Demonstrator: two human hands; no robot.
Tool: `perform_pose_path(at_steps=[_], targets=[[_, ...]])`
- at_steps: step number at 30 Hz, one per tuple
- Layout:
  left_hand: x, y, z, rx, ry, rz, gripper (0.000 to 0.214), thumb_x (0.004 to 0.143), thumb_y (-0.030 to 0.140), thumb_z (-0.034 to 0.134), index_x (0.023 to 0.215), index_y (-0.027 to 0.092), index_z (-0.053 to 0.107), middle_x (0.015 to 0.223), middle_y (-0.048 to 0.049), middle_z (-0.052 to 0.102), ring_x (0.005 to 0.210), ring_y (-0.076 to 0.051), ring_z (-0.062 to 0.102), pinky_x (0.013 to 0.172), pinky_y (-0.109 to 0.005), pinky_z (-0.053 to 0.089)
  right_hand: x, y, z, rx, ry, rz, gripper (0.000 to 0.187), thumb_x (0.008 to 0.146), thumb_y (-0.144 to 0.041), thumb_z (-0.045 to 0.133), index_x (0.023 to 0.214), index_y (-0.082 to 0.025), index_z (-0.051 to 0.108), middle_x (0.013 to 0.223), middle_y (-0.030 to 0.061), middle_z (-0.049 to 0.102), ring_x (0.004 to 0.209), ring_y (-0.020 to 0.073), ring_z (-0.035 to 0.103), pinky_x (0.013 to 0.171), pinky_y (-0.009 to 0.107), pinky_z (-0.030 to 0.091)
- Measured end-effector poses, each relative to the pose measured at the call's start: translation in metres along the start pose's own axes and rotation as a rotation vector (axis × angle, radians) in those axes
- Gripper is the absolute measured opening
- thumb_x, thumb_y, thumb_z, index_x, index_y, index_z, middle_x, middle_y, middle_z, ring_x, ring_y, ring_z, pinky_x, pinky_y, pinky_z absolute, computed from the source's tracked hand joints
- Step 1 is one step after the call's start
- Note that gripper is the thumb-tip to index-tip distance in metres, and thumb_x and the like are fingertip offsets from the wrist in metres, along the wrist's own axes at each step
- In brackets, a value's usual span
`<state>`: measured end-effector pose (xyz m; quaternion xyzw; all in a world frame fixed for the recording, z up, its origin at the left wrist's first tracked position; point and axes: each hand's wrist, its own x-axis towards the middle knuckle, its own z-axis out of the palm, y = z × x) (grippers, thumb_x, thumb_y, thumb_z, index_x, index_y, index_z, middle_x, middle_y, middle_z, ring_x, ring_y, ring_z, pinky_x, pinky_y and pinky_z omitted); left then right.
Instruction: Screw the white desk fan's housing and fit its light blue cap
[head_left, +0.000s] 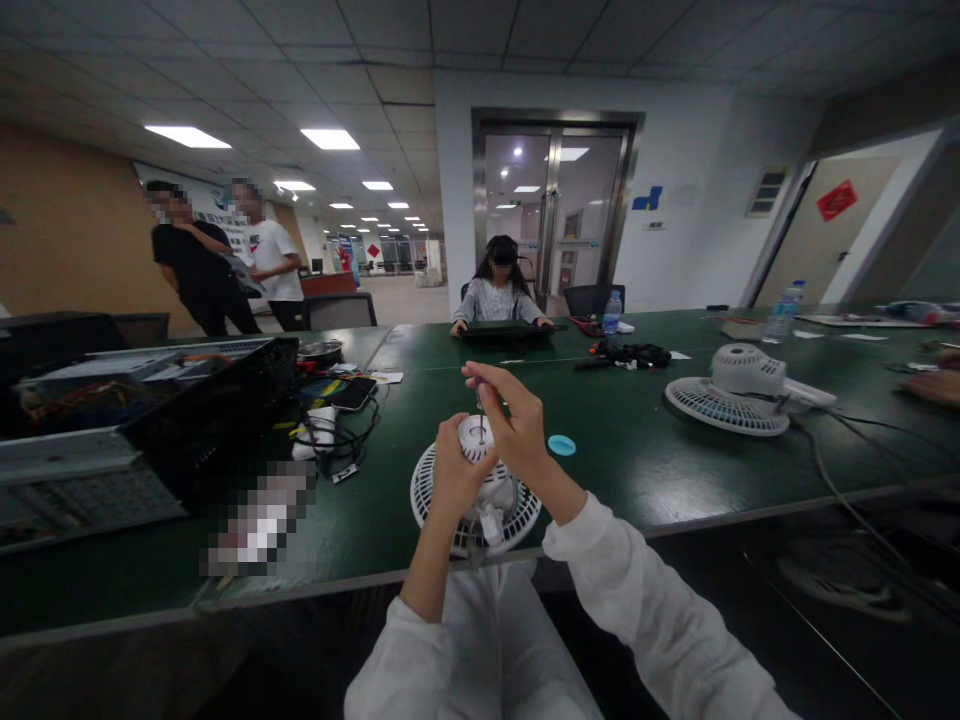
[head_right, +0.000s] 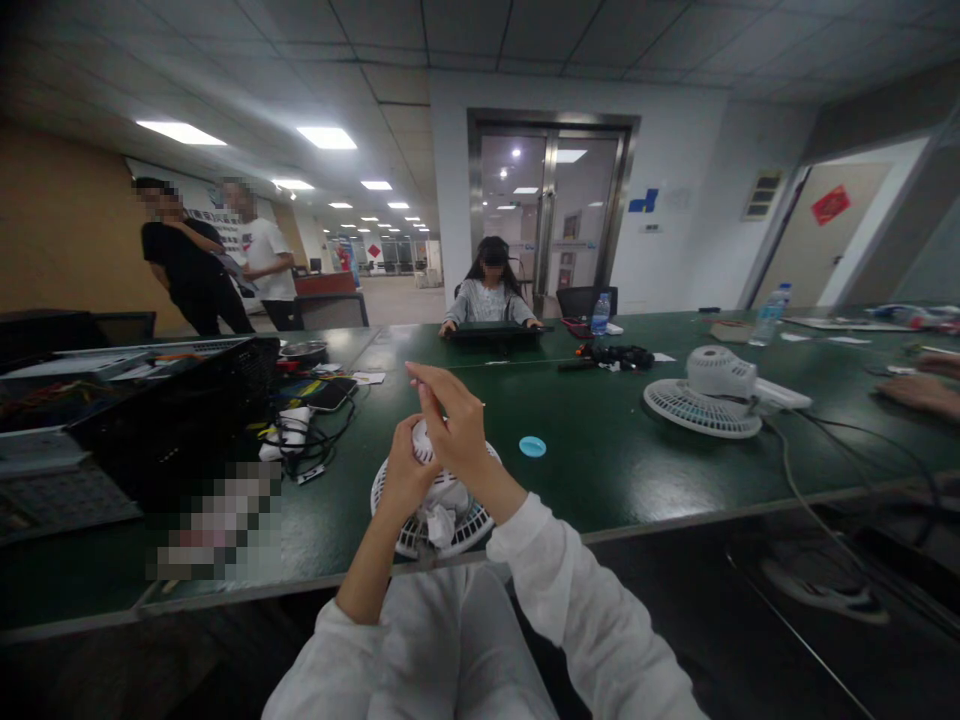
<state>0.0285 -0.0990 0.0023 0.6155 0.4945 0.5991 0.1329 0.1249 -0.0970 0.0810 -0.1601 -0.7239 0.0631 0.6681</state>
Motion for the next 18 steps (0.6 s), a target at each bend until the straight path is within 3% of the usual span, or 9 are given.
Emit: perform_pose_path(at_steps=[7, 13, 18], targets=[[-0.0002, 0.0001, 0.0001, -0.021, -0.002, 0.008, 0.050, 0.064, 0.023, 0.066, 0.110, 0.018, 0.046, 0.107, -0.0063, 0.051, 0.105, -0.023, 0.050, 0.095, -0.040, 0.038, -0.0004, -0.0032, 0.0007, -0.069, 0.073, -0.047, 0.018, 0.086, -0.016, 0.053, 0.100, -0.022, 0.063, 0.091, 0.0045, 0.067, 0.085, 0.0144, 0.063, 0.076, 0.027, 0.052], [-0.0007, 0.0012, -0.0013, -0.010, -0.017, -0.002, 0.050, 0.065, 0.025, 0.065, 0.110, 0.017, 0.046, 0.108, -0.0072, 0.051, 0.104, -0.023, 0.050, 0.094, -0.041, 0.038, -0.0003, -0.0073, 0.0000, 0.019, 0.039, -0.020, 0.023, 0.089, -0.014, 0.044, 0.101, -0.022, 0.062, 0.093, 0.0048, 0.067, 0.088, 0.0144, 0.064, 0.081, 0.031, 0.052], [-0.0001, -0.0017, -0.0005, -0.020, -0.015, 0.013, 0.050, 0.065, 0.025, 0.065, 0.111, 0.017, 0.046, 0.108, -0.0076, 0.051, 0.104, -0.023, 0.050, 0.094, -0.040, 0.038, 0.0008, -0.0080, 0.0027, -0.082, 0.095, -0.051, 0.014, 0.086, -0.017, 0.053, 0.094, -0.022, 0.064, 0.089, 0.0042, 0.065, 0.085, 0.0151, 0.062, 0.077, 0.030, 0.052]])
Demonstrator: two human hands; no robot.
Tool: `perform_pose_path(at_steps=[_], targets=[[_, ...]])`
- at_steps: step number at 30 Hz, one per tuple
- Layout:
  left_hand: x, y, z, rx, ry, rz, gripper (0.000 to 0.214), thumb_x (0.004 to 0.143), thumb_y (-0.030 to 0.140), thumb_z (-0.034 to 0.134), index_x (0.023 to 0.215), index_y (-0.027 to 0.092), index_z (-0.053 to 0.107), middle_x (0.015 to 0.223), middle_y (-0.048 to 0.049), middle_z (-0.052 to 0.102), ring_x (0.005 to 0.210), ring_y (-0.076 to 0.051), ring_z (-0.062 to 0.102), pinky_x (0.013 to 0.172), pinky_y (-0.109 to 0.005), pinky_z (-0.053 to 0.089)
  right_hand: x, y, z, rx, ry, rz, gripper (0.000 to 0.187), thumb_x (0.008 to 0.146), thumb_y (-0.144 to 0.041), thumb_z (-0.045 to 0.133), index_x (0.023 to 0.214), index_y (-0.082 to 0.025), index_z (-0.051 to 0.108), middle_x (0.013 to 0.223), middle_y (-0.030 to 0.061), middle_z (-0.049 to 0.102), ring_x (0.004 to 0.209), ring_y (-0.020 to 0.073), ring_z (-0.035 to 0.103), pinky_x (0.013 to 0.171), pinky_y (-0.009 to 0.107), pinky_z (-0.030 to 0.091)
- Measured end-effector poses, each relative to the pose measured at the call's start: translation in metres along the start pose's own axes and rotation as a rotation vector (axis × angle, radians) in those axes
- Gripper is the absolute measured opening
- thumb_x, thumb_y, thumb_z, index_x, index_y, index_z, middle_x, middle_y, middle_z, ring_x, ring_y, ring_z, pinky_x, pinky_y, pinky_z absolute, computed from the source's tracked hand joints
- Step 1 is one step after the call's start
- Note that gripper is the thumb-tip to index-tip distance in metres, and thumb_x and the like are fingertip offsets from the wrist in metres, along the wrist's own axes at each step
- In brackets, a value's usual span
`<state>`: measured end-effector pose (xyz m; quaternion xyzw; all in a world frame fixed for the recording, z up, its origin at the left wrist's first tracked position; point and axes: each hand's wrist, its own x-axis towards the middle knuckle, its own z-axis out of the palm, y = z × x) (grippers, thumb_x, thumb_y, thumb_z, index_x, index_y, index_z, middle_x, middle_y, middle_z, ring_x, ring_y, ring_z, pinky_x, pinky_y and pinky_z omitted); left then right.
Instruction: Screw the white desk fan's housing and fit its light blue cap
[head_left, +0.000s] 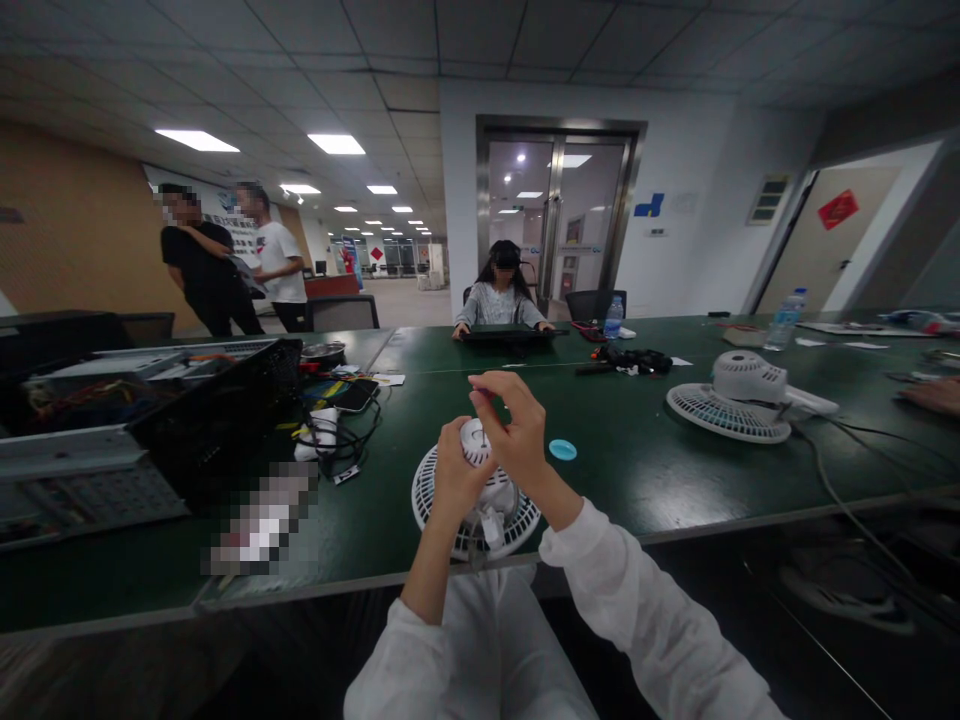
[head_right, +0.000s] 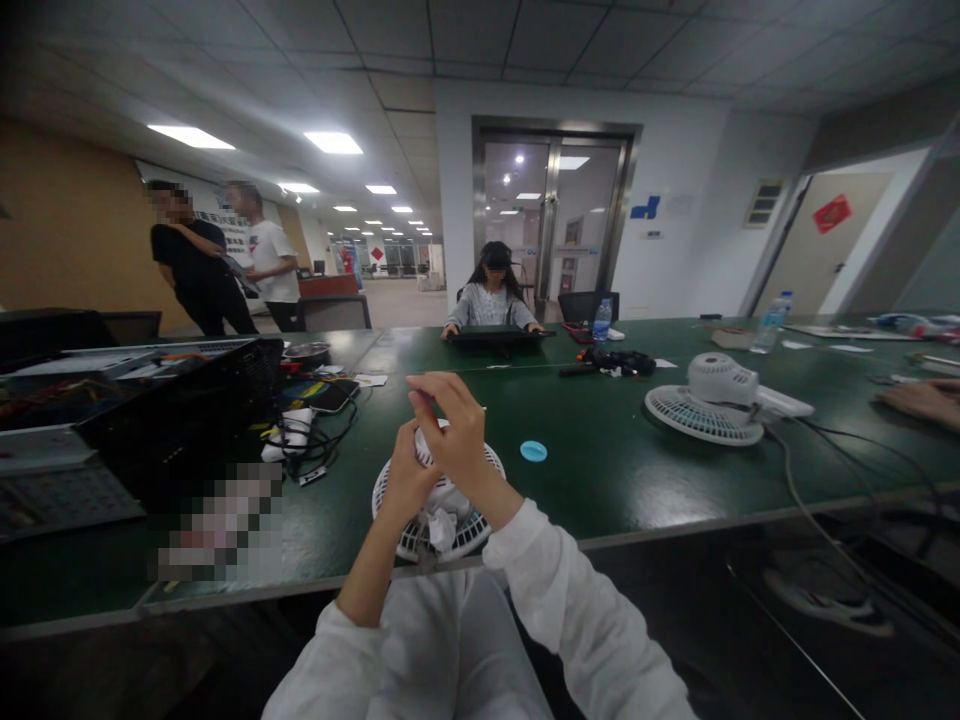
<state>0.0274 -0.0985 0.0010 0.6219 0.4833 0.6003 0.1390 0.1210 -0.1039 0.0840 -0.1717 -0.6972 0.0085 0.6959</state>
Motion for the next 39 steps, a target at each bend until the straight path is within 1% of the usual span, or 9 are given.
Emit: perform_pose_path(at_steps=[3, 8, 14, 16, 20, 22, 30, 35, 39], targets=[[0.0001, -0.0004, 0.0002, 0.000, 0.003, -0.003, 0.051, 0.065, 0.025, 0.066, 0.111, 0.017, 0.046, 0.108, -0.0076, 0.051, 0.104, -0.024, 0.050, 0.094, -0.041, 0.038, 0.0000, 0.0007, 0.0001, -0.013, 0.025, 0.015, 0.014, 0.085, -0.017, 0.054, 0.093, -0.021, 0.065, 0.088, 0.0049, 0.064, 0.084, 0.0155, 0.061, 0.074, 0.029, 0.052], [-0.0008, 0.0011, -0.0003, 0.014, 0.006, -0.008, 0.049, 0.065, 0.024, 0.065, 0.110, 0.018, 0.046, 0.107, -0.0067, 0.051, 0.104, -0.023, 0.049, 0.095, -0.041, 0.038, 0.0002, 0.0016, -0.0011, 0.108, -0.059, 0.041, 0.027, 0.089, -0.013, 0.043, 0.106, -0.022, 0.062, 0.098, 0.0061, 0.066, 0.090, 0.0146, 0.063, 0.083, 0.030, 0.051], [-0.0003, 0.0012, -0.0007, 0.002, 0.009, -0.003, 0.050, 0.065, 0.025, 0.065, 0.111, 0.018, 0.046, 0.107, -0.0070, 0.051, 0.105, -0.024, 0.049, 0.096, -0.041, 0.037, 0.0005, 0.0016, 0.0004, 0.011, 0.002, 0.010, 0.017, 0.085, -0.016, 0.055, 0.095, -0.023, 0.066, 0.088, 0.0041, 0.065, 0.084, 0.0149, 0.062, 0.076, 0.029, 0.052], [-0.0001, 0.0009, -0.0005, -0.001, 0.017, 0.001, 0.050, 0.065, 0.025, 0.066, 0.111, 0.018, 0.046, 0.107, -0.0069, 0.051, 0.106, -0.024, 0.050, 0.096, -0.041, 0.037, 0.0003, 0.0012, 0.0003, -0.016, 0.007, 0.020, 0.016, 0.085, -0.018, 0.055, 0.095, -0.023, 0.067, 0.087, 0.0042, 0.064, 0.083, 0.0150, 0.061, 0.074, 0.028, 0.052], [-0.0005, 0.0003, 0.0001, 0.004, 0.023, -0.001, 0.050, 0.064, 0.025, 0.066, 0.110, 0.018, 0.047, 0.107, -0.0065, 0.052, 0.105, -0.024, 0.050, 0.095, -0.041, 0.038, -0.0002, 0.0012, -0.0004, 0.063, -0.070, 0.060, 0.030, 0.090, -0.017, 0.043, 0.114, -0.025, 0.061, 0.103, 0.0062, 0.064, 0.091, 0.0144, 0.061, 0.081, 0.030, 0.051], [-0.0009, 0.0001, 0.0003, 0.002, 0.022, 0.001, 0.050, 0.065, 0.024, 0.065, 0.111, 0.019, 0.046, 0.108, -0.0063, 0.051, 0.105, -0.024, 0.050, 0.095, -0.041, 0.038, -0.0004, 0.0018, -0.0003, 0.103, -0.106, 0.070, 0.034, 0.091, -0.016, 0.041, 0.119, -0.026, 0.058, 0.105, 0.0058, 0.065, 0.089, 0.0134, 0.062, 0.081, 0.029, 0.051], [-0.0008, 0.0006, 0.0001, 0.003, 0.007, 0.000, 0.050, 0.066, 0.024, 0.065, 0.112, 0.019, 0.045, 0.109, -0.0067, 0.051, 0.107, -0.024, 0.049, 0.096, -0.042, 0.037, -0.0005, 0.0030, 0.0001, 0.015, -0.036, 0.063, 0.023, 0.087, -0.020, 0.052, 0.105, -0.023, 0.065, 0.093, 0.0050, 0.067, 0.086, 0.0150, 0.062, 0.077, 0.029, 0.052], [-0.0008, 0.0009, -0.0001, 0.003, 0.008, 0.001, 0.049, 0.065, 0.023, 0.065, 0.111, 0.019, 0.046, 0.109, -0.0066, 0.051, 0.105, -0.023, 0.049, 0.096, -0.041, 0.037, 0.0009, 0.0028, -0.0015, 0.061, -0.099, 0.087, 0.028, 0.090, -0.017, 0.044, 0.109, -0.025, 0.063, 0.102, 0.0058, 0.066, 0.091, 0.0146, 0.063, 0.082, 0.030, 0.052], [-0.0007, 0.0005, 0.0003, 0.018, 0.018, -0.002, 0.050, 0.064, 0.023, 0.065, 0.110, 0.017, 0.047, 0.108, -0.0071, 0.052, 0.105, -0.023, 0.050, 0.094, -0.040, 0.038, 0.0018, 0.0041, -0.0010, 0.015, -0.084, 0.046, 0.023, 0.088, -0.018, 0.048, 0.104, -0.024, 0.065, 0.097, 0.0054, 0.067, 0.091, 0.0148, 0.062, 0.083, 0.030, 0.051]])
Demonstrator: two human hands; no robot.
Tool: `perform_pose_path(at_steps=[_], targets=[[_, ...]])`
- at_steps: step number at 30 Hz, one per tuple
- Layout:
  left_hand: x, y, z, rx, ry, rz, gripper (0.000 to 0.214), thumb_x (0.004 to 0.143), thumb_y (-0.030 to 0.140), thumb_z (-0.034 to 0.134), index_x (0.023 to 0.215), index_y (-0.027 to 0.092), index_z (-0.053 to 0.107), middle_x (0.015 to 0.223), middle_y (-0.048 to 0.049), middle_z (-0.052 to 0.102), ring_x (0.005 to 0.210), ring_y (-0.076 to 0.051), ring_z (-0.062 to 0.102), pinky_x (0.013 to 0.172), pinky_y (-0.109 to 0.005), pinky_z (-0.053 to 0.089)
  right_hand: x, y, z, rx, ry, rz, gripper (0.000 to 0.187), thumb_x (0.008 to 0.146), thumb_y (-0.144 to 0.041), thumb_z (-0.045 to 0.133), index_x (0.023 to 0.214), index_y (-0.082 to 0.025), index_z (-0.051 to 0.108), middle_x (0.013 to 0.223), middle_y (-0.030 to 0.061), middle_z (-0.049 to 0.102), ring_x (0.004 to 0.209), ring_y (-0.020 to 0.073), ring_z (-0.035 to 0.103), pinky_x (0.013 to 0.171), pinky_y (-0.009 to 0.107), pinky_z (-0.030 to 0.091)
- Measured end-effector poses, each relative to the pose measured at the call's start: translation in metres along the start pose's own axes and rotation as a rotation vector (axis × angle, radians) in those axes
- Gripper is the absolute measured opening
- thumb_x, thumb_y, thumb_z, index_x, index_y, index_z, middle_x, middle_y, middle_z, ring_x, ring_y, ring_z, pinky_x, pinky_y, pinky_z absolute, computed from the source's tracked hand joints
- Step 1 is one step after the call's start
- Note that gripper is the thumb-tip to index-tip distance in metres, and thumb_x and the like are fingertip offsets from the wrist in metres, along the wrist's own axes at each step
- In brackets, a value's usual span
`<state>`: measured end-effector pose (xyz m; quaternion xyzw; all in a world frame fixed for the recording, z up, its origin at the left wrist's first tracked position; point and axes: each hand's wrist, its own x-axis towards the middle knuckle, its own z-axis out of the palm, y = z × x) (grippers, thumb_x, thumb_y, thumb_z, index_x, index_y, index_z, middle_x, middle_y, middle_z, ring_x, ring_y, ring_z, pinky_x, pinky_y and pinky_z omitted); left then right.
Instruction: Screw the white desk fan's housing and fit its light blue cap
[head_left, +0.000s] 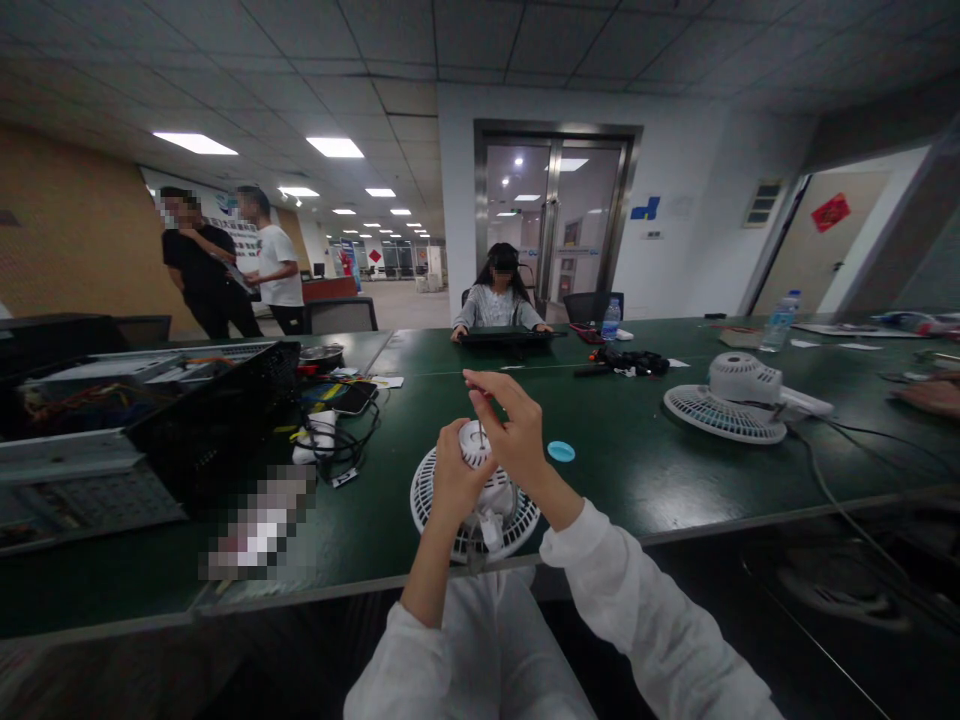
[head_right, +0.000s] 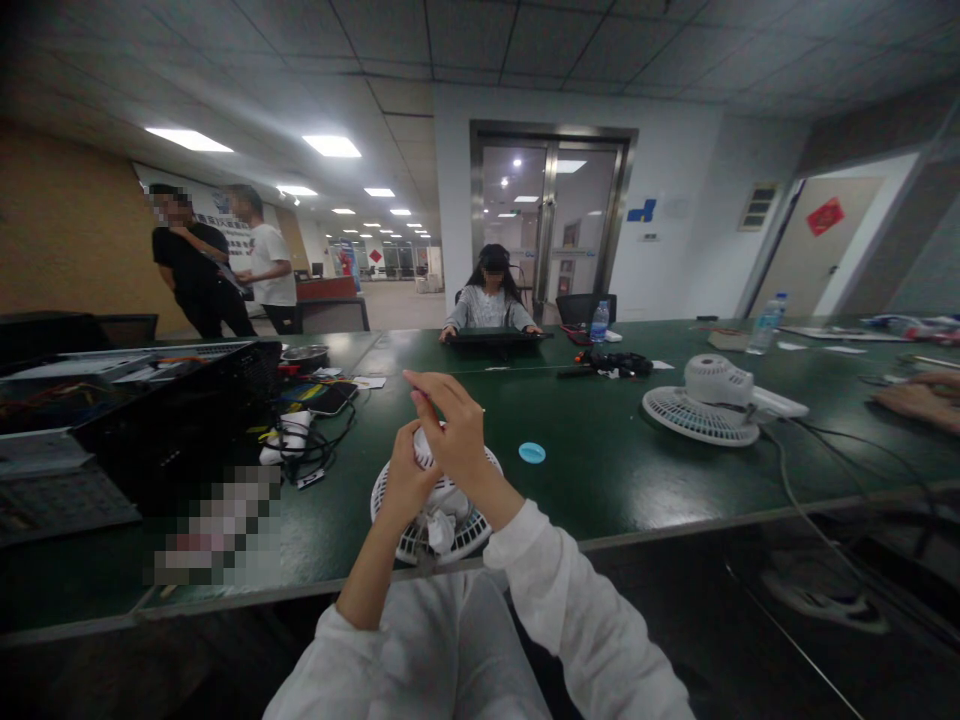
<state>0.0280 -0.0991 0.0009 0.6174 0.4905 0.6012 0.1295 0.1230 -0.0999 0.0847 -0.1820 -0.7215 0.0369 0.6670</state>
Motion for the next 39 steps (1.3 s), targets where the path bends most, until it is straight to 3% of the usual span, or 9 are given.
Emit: perform_pose_path(at_steps=[4, 10, 17, 23, 30, 36, 39], targets=[[0.0002, 0.0003, 0.0001, -0.003, 0.008, 0.007, 0.049, 0.064, 0.024, 0.065, 0.110, 0.018, 0.047, 0.106, -0.0063, 0.052, 0.104, -0.023, 0.050, 0.094, -0.039, 0.039, -0.0004, 0.0004, 0.0000, -0.035, 0.040, -0.008, 0.020, 0.087, -0.020, 0.052, 0.101, -0.022, 0.065, 0.090, 0.0054, 0.065, 0.085, 0.0149, 0.061, 0.077, 0.029, 0.052], [-0.0004, 0.0024, -0.0007, -0.010, 0.002, -0.009, 0.049, 0.064, 0.024, 0.065, 0.109, 0.019, 0.047, 0.106, -0.0059, 0.052, 0.104, -0.023, 0.050, 0.094, -0.040, 0.038, -0.0002, 0.0009, -0.0009, 0.025, -0.026, 0.021, 0.029, 0.090, -0.017, 0.041, 0.109, -0.025, 0.063, 0.104, 0.0060, 0.065, 0.096, 0.0155, 0.061, 0.084, 0.032, 0.051], [0.0003, 0.0009, -0.0001, -0.021, -0.005, -0.008, 0.050, 0.064, 0.024, 0.065, 0.110, 0.019, 0.046, 0.108, -0.0068, 0.051, 0.105, -0.024, 0.049, 0.096, -0.042, 0.037, 0.0001, 0.0004, -0.0007, -0.043, 0.037, 0.010, 0.021, 0.086, -0.020, 0.051, 0.102, -0.024, 0.065, 0.091, 0.0051, 0.064, 0.085, 0.0150, 0.060, 0.076, 0.029, 0.052], [-0.0001, 0.0011, 0.0000, -0.006, 0.002, -0.007, 0.049, 0.064, 0.024, 0.065, 0.110, 0.019, 0.046, 0.107, -0.0058, 0.051, 0.104, -0.023, 0.050, 0.095, -0.041, 0.038, 0.0008, -0.0005, -0.0020, 0.038, -0.034, 0.032, 0.029, 0.090, -0.017, 0.042, 0.110, -0.025, 0.062, 0.103, 0.0057, 0.066, 0.091, 0.0143, 0.063, 0.084, 0.031, 0.051], [0.0002, 0.0013, 0.0005, -0.009, 0.007, 0.002, 0.048, 0.064, 0.023, 0.065, 0.109, 0.018, 0.047, 0.105, -0.0059, 0.052, 0.102, -0.023, 0.050, 0.094, -0.041, 0.038, 0.0001, 0.0007, -0.0003, -0.042, 0.025, 0.008, 0.020, 0.086, -0.020, 0.053, 0.102, -0.024, 0.065, 0.091, 0.0047, 0.065, 0.086, 0.0151, 0.061, 0.077, 0.029, 0.051], [0.0000, 0.0017, 0.0003, -0.014, -0.003, -0.013, 0.050, 0.064, 0.023, 0.065, 0.110, 0.019, 0.046, 0.107, -0.0054, 0.051, 0.104, -0.023, 0.049, 0.095, -0.041, 0.038, 0.0017, -0.0016, -0.0018, 0.013, -0.039, 0.013, 0.028, 0.089, -0.016, 0.043, 0.107, -0.025, 0.063, 0.101, 0.0055, 0.066, 0.091, 0.0147, 0.062, 0.083, 0.031, 0.051], [0.0002, 0.0011, 0.0002, -0.015, 0.000, -0.016, 0.050, 0.064, 0.023, 0.066, 0.110, 0.020, 0.047, 0.106, -0.0053, 0.051, 0.103, -0.023, 0.050, 0.094, -0.041, 0.038, 0.0023, -0.0019, -0.0014, -0.014, -0.017, -0.006, 0.025, 0.088, -0.016, 0.046, 0.104, -0.025, 0.064, 0.096, 0.0050, 0.067, 0.090, 0.0150, 0.062, 0.083, 0.030, 0.051]])
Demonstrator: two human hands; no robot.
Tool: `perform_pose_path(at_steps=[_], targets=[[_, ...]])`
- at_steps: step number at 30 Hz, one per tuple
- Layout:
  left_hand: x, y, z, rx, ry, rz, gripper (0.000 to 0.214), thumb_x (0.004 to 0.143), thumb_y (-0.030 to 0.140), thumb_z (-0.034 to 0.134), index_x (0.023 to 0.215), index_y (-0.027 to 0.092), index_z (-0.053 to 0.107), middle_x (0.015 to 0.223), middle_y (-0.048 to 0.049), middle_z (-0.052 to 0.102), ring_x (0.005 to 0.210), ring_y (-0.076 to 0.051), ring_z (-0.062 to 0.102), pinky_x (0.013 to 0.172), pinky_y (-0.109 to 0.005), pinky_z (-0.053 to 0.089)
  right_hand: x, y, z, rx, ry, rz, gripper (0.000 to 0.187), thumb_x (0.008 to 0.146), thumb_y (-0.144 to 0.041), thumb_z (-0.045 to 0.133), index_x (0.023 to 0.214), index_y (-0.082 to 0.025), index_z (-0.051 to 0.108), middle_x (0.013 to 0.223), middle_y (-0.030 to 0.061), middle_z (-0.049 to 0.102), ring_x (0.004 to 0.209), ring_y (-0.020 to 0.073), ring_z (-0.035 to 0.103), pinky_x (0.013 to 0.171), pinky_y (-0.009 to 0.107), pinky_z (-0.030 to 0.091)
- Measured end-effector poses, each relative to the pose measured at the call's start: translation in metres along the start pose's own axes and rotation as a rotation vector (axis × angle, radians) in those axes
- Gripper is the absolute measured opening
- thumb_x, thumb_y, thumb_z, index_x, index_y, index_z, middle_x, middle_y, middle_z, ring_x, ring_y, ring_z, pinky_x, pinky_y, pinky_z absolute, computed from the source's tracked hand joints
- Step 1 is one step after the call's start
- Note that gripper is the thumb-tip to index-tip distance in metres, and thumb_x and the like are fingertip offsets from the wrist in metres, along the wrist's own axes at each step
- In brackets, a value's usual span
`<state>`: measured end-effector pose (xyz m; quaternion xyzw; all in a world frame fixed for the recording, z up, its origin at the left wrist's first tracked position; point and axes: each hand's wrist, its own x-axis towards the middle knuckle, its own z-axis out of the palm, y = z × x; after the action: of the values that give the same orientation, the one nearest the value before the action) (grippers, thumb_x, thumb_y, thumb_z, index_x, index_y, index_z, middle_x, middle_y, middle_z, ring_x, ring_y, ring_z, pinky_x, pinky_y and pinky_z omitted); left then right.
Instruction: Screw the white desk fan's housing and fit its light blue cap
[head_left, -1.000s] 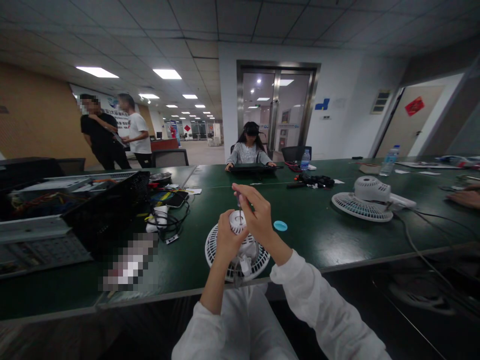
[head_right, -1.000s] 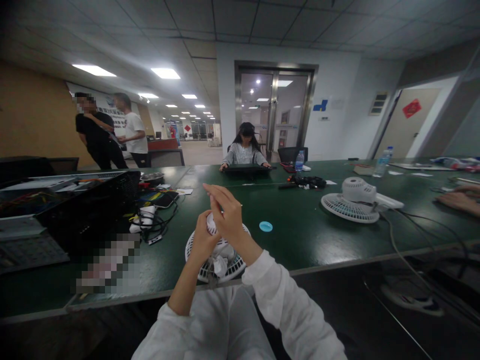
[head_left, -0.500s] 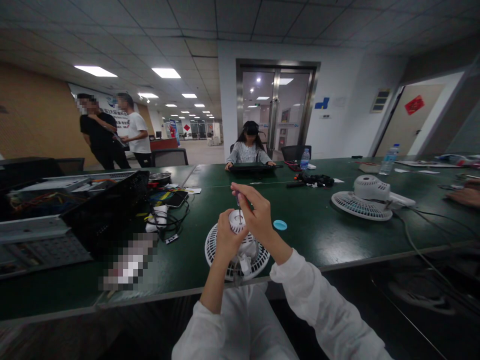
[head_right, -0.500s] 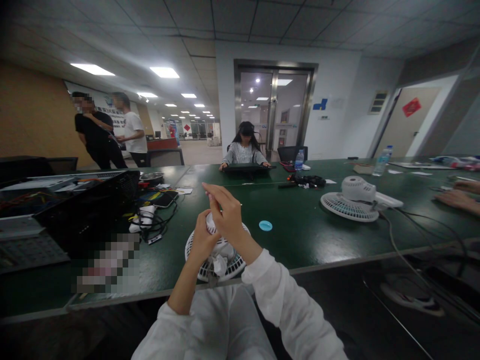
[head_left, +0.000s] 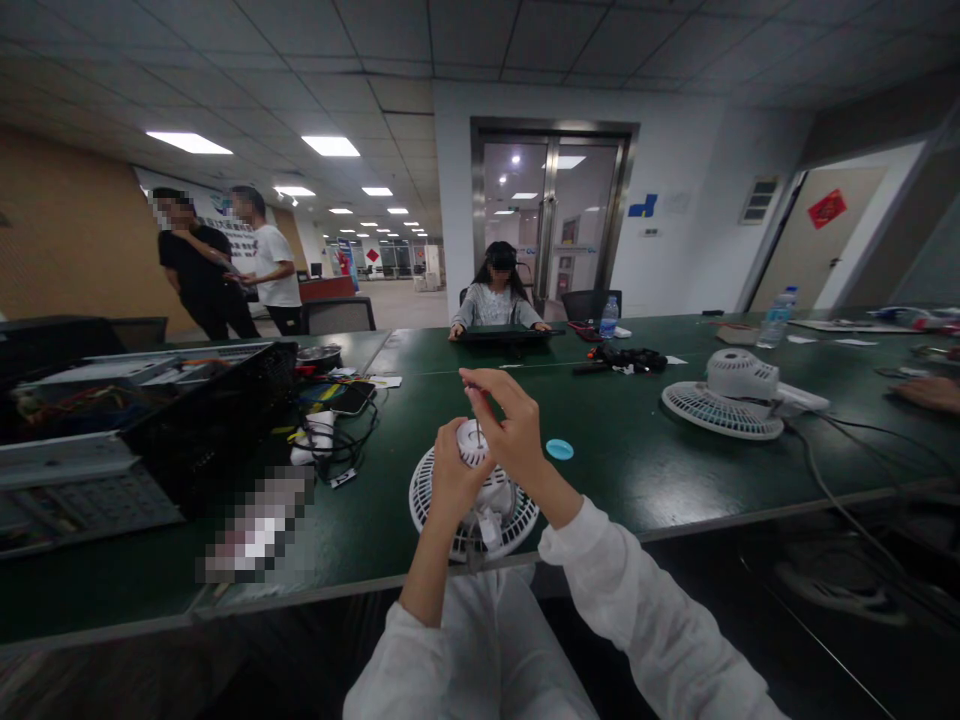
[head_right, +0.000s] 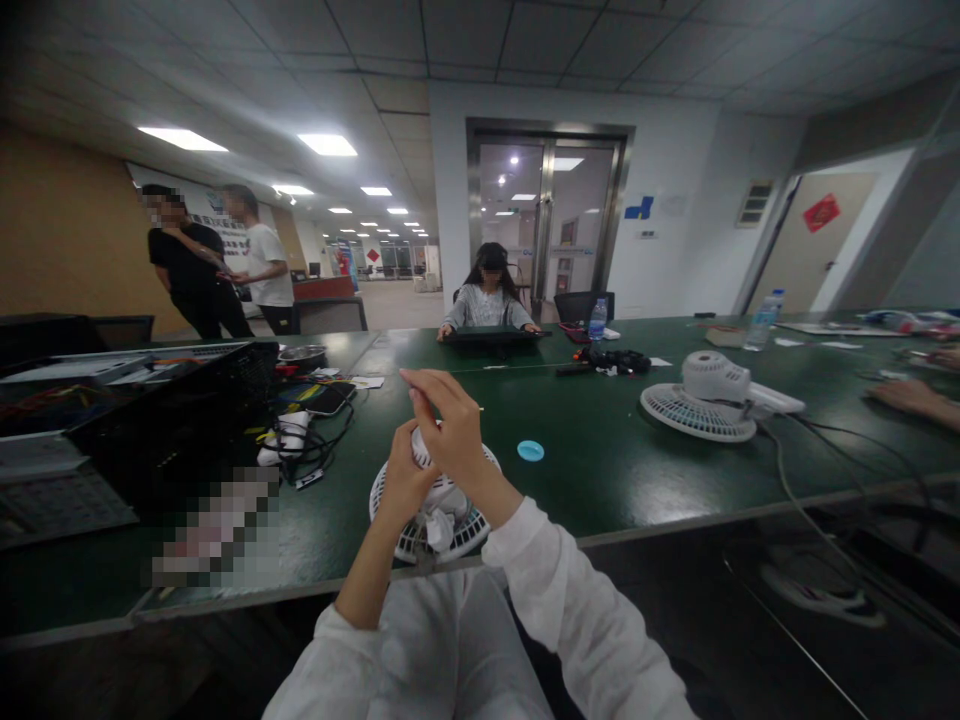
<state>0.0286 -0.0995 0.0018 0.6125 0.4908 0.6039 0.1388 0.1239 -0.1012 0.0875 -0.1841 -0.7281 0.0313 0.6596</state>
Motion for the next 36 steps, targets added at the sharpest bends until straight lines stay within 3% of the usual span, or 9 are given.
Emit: perform_pose_path(at_steps=[4, 10, 18, 24, 31, 36], targets=[[0.0001, -0.0001, -0.0004, 0.001, 0.001, 0.016, 0.049, 0.064, 0.023, 0.066, 0.109, 0.019, 0.047, 0.106, -0.0057, 0.052, 0.104, -0.023, 0.050, 0.095, -0.040, 0.038, -0.0003, 0.0003, 0.0001, -0.018, 0.049, 0.009, 0.020, 0.086, -0.018, 0.051, 0.100, -0.022, 0.065, 0.091, 0.0058, 0.065, 0.086, 0.0158, 0.061, 0.078, 0.030, 0.051], [-0.0007, 0.0021, -0.0011, 0.025, -0.001, -0.002, 0.047, 0.065, 0.023, 0.065, 0.109, 0.018, 0.047, 0.107, -0.0061, 0.052, 0.104, -0.023, 0.050, 0.094, -0.040, 0.039, -0.0007, -0.0002, -0.0016, 0.064, -0.009, 0.037, 0.029, 0.090, -0.016, 0.041, 0.106, -0.024, 0.063, 0.101, 0.0057, 0.067, 0.087, 0.0139, 0.064, 0.080, 0.029, 0.052], [0.0001, 0.0009, -0.0003, 0.008, 0.000, 0.019, 0.048, 0.065, 0.024, 0.065, 0.109, 0.017, 0.047, 0.107, -0.0071, 0.052, 0.104, -0.023, 0.050, 0.094, -0.040, 0.038, -0.0024, 0.0015, -0.0002, -0.012, 0.062, -0.001, 0.018, 0.084, -0.019, 0.056, 0.100, -0.023, 0.065, 0.090, 0.0044, 0.068, 0.084, 0.0149, 0.063, 0.077, 0.029, 0.052], [-0.0002, -0.0004, 0.0004, 0.017, 0.000, 0.011, 0.049, 0.065, 0.024, 0.065, 0.110, 0.017, 0.047, 0.107, -0.0070, 0.052, 0.103, -0.023, 0.050, 0.094, -0.040, 0.038, -0.0008, 0.0005, -0.0002, 0.039, 0.014, 0.022, 0.023, 0.087, -0.015, 0.048, 0.103, -0.021, 0.064, 0.100, 0.0070, 0.067, 0.089, 0.0151, 0.064, 0.081, 0.029, 0.051], [-0.0002, -0.0002, 0.0004, 0.010, -0.005, 0.020, 0.049, 0.066, 0.024, 0.064, 0.111, 0.017, 0.046, 0.107, -0.0073, 0.051, 0.105, -0.023, 0.049, 0.095, -0.041, 0.038, -0.0004, -0.0001, 0.0000, -0.051, 0.079, 0.020, 0.014, 0.083, -0.019, 0.055, 0.093, -0.022, 0.065, 0.086, 0.0040, 0.062, 0.079, 0.0143, 0.060, 0.072, 0.027, 0.052], [-0.0003, -0.0010, 0.0003, 0.018, -0.002, 0.020, 0.049, 0.065, 0.023, 0.064, 0.110, 0.017, 0.046, 0.108, -0.0070, 0.051, 0.104, -0.023, 0.049, 0.095, -0.041, 0.038, -0.0013, -0.0004, -0.0019, 0.014, 0.030, 0.013, 0.023, 0.087, -0.015, 0.047, 0.102, -0.022, 0.063, 0.098, 0.0060, 0.066, 0.090, 0.0148, 0.062, 0.081, 0.030, 0.051]])
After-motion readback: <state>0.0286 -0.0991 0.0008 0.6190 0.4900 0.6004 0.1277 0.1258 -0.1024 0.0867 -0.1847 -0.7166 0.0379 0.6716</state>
